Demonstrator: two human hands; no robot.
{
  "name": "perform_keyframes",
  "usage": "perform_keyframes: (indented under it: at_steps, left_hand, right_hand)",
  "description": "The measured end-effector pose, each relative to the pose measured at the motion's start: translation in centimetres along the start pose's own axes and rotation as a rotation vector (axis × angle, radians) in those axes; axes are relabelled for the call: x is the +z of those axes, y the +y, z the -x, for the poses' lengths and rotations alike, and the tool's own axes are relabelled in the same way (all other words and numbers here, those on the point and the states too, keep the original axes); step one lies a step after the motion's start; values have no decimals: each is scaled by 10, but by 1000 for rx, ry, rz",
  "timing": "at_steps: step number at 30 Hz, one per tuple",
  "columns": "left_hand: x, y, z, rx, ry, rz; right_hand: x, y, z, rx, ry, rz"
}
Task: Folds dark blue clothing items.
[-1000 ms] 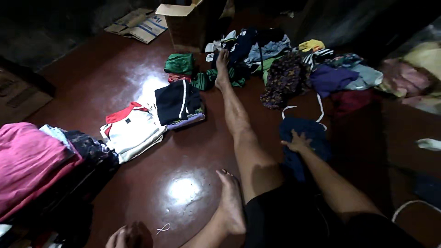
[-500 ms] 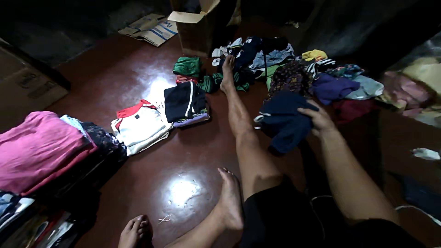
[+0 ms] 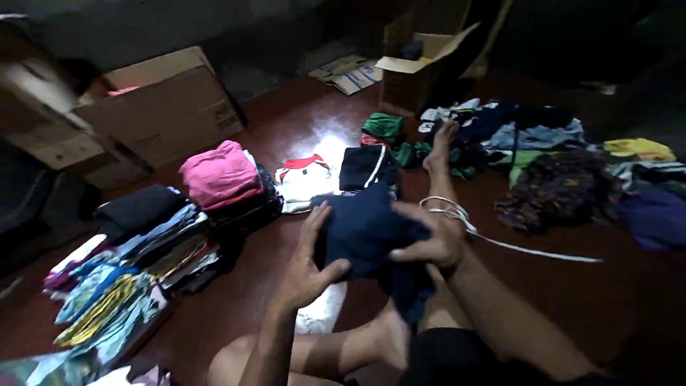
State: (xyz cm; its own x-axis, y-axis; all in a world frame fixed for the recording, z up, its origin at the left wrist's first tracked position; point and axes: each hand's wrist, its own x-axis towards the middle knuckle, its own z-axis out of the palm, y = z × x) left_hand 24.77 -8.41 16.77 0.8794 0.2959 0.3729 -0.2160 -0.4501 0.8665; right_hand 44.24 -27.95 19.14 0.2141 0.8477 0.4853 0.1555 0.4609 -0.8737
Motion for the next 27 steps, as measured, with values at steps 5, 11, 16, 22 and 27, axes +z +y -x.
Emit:
perform_keyframes:
  at_steps: [5,11,16,22,27]
  left_hand:
    - [-40,12,18,-96,-188,-11]
    - [-106,49,33,-57,-296,15]
    - [-139,95,27,86,-170,89]
    - [-190,126,38,208,83,24]
    - [-247,120,60,361,101,-26]
  right_hand:
    - [52,27,-30,42,-297,46]
    - [59,19,-64,39,-528,114]
    - [43,-3,-97,-83,-849,408]
    - [-23,5,-123,207,-611,754]
    - [-60,21,-118,286,-402,773]
